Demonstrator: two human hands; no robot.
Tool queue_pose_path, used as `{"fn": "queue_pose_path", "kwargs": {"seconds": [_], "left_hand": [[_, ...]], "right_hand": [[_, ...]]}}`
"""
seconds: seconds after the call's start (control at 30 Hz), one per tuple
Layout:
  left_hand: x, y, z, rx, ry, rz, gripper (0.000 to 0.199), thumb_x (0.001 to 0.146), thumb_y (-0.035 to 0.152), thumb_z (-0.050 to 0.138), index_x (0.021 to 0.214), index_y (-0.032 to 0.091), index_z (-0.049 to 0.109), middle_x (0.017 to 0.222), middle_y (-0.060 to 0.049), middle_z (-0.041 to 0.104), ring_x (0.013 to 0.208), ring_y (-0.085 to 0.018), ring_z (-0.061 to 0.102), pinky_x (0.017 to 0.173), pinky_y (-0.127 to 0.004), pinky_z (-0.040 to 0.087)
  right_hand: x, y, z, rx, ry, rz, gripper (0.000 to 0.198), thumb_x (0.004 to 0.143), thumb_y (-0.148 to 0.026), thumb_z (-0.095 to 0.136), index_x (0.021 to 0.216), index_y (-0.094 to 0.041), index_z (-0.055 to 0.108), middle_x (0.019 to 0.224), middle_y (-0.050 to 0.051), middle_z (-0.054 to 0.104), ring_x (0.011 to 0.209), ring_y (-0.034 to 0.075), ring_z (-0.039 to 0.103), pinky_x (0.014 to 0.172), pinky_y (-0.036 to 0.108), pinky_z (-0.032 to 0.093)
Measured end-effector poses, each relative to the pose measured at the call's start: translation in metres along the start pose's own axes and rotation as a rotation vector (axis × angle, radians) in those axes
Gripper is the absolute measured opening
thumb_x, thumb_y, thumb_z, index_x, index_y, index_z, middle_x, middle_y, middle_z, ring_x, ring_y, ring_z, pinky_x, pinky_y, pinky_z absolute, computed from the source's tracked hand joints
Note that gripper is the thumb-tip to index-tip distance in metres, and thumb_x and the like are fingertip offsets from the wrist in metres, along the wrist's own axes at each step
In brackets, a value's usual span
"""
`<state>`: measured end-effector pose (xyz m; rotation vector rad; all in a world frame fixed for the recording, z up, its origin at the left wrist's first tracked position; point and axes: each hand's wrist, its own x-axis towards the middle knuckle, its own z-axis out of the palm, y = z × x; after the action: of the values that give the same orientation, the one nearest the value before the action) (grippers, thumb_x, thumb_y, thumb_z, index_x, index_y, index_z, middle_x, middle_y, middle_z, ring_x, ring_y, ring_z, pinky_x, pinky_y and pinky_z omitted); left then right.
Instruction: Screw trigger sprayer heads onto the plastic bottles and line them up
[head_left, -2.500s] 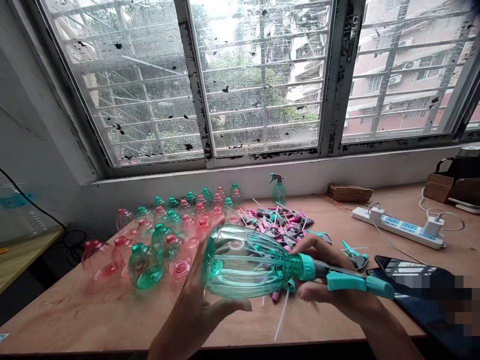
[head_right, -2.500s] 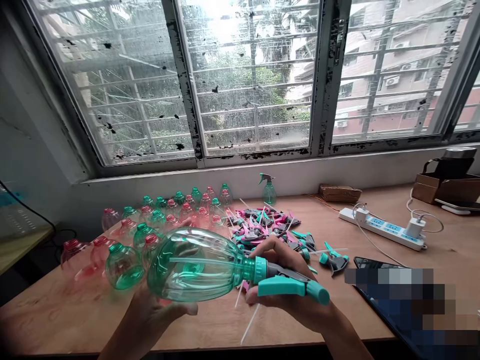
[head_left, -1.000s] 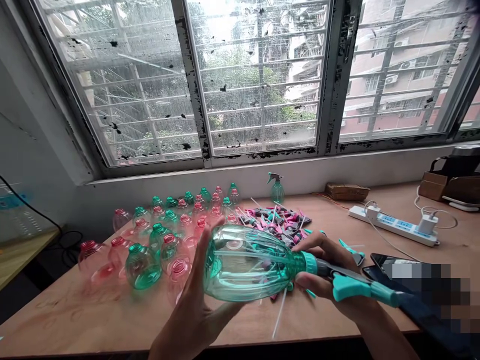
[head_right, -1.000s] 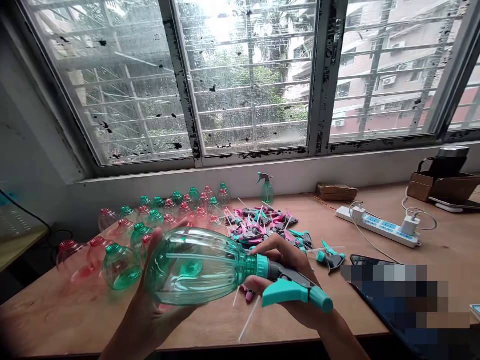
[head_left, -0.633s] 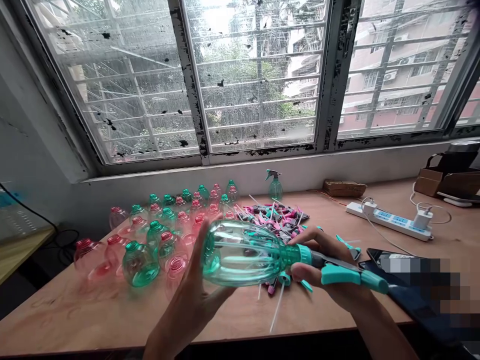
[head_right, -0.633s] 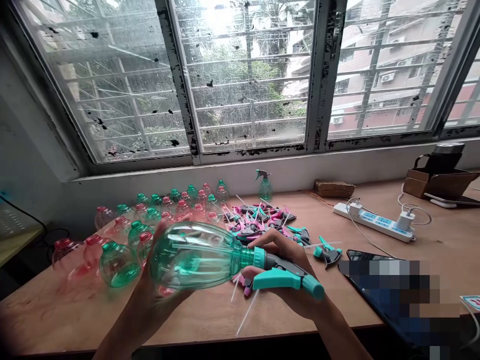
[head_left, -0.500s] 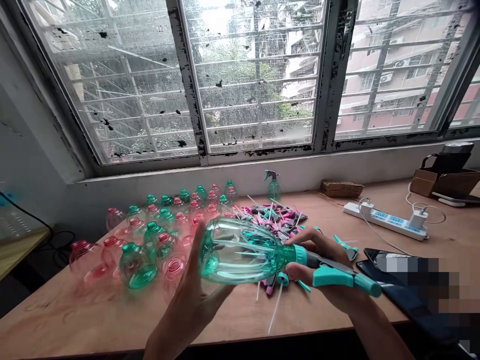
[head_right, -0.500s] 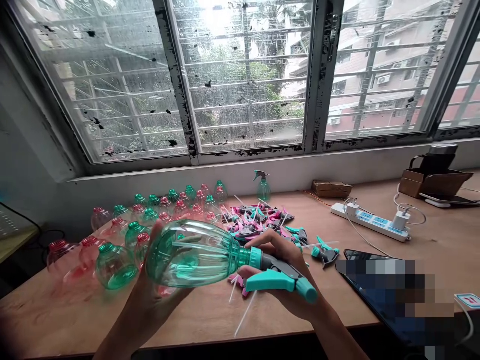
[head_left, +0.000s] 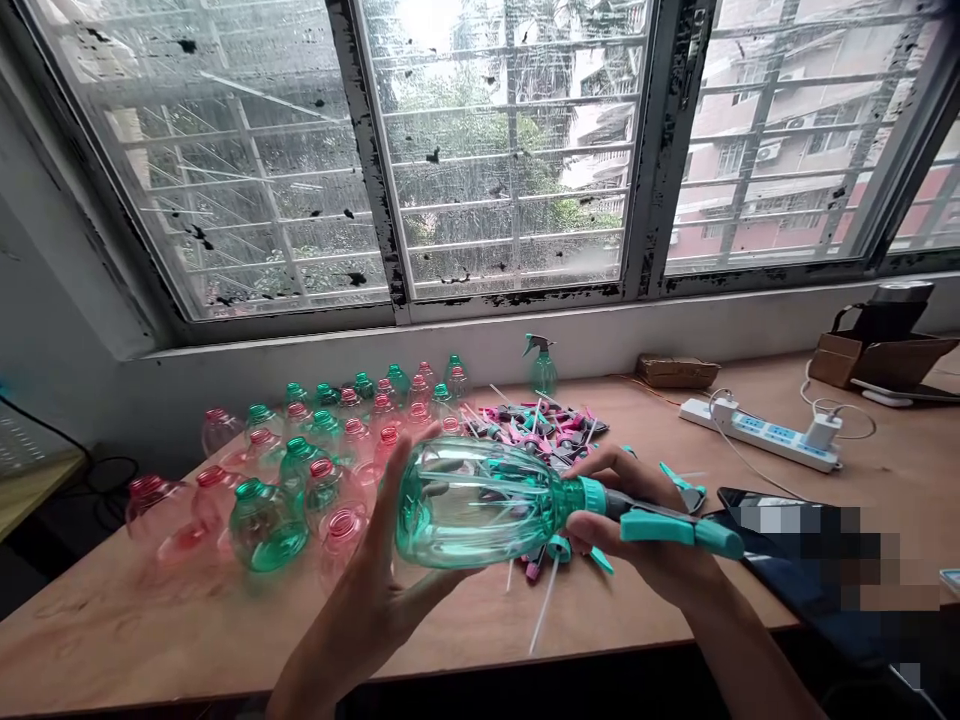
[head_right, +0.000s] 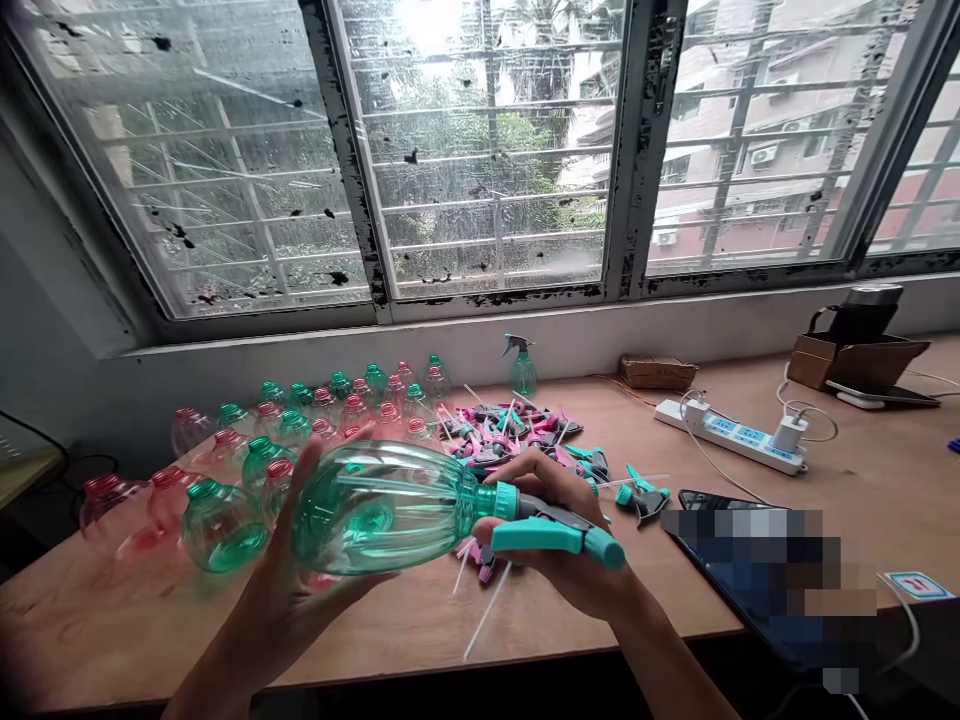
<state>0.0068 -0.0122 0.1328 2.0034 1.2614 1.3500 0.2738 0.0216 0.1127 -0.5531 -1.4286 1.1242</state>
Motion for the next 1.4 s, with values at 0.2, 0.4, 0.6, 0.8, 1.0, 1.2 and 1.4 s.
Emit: {"fn": "queue_pose_path", "kwargs": {"seconds": [0.2,0.4,0.6,0.8,1.0,1.2,1.4], "left_hand": [[0.006,-0.004,-0.007,0.029,-0.131,0.010,0.113,0.079,0.054,0.085,0.166,0.039,0.015,0.167,-0.008,0.043,0.145,-0.044,0.049,0.121,-0.056,0.044],[0.003,-0.010,-0.001,0.089,-0.072,0.091,0.106,0.091,0.040,0.076,0.164,0.049,-0.002,0.175,-0.005,0.025,0.155,-0.040,0.035,0.120,-0.063,0.040],[0.007,-0.006,-0.001,-0.058,-0.107,0.015,0.121,0.077,0.045,0.089,0.165,0.045,0.007,0.172,-0.008,0.033,0.147,-0.040,0.049,0.122,-0.055,0.042],[0.007,-0.005,-0.007,-0.007,-0.134,0.072,0.105,0.083,0.046,0.084,0.164,0.046,0.017,0.174,-0.004,0.028,0.153,-0.040,0.040,0.123,-0.056,0.040],[0.000,-0.014,-0.006,0.093,-0.072,0.020,0.107,0.088,0.048,0.077,0.165,0.045,0.003,0.173,-0.009,0.031,0.154,-0.043,0.038,0.122,-0.067,0.033],[0.004,-0.006,-0.008,0.048,-0.160,0.021,0.095,0.090,0.056,0.072,0.166,0.036,0.019,0.167,-0.010,0.044,0.152,-0.042,0.041,0.124,-0.056,0.038],[-0.001,-0.007,-0.003,0.077,-0.071,-0.022,0.097,0.095,0.047,0.069,0.165,0.046,0.002,0.174,-0.007,0.028,0.153,-0.039,0.040,0.122,-0.062,0.037]], "right_hand": [[0.000,-0.005,0.003,0.002,-0.041,0.006,0.033,0.081,-0.021,0.091,0.103,-0.027,0.068,0.079,-0.004,0.076,0.057,0.013,0.070,0.051,0.019,0.054],[0.003,0.000,0.001,0.035,-0.009,0.017,0.028,0.082,-0.033,0.091,0.098,-0.024,0.069,0.069,-0.003,0.072,0.057,0.013,0.066,0.050,0.019,0.051],[0.003,-0.005,0.000,-0.059,0.010,-0.012,0.030,0.080,-0.026,0.091,0.099,-0.025,0.068,0.074,-0.004,0.072,0.060,0.014,0.065,0.054,0.022,0.050],[0.003,-0.002,-0.002,-0.030,0.000,0.020,0.030,0.081,-0.033,0.091,0.099,-0.024,0.069,0.071,-0.003,0.072,0.057,0.014,0.065,0.050,0.021,0.051],[0.002,-0.002,0.000,0.006,0.011,0.037,0.029,0.082,-0.036,0.090,0.098,-0.024,0.068,0.069,-0.003,0.072,0.057,0.014,0.068,0.051,0.022,0.054],[0.001,-0.005,0.000,-0.031,-0.007,0.053,0.034,0.079,-0.032,0.092,0.101,-0.024,0.068,0.074,-0.002,0.073,0.058,0.016,0.070,0.051,0.024,0.055],[0.005,0.002,0.002,0.020,0.038,0.046,0.034,0.080,-0.045,0.089,0.093,-0.022,0.068,0.066,0.000,0.073,0.053,0.017,0.068,0.047,0.026,0.057]]}}
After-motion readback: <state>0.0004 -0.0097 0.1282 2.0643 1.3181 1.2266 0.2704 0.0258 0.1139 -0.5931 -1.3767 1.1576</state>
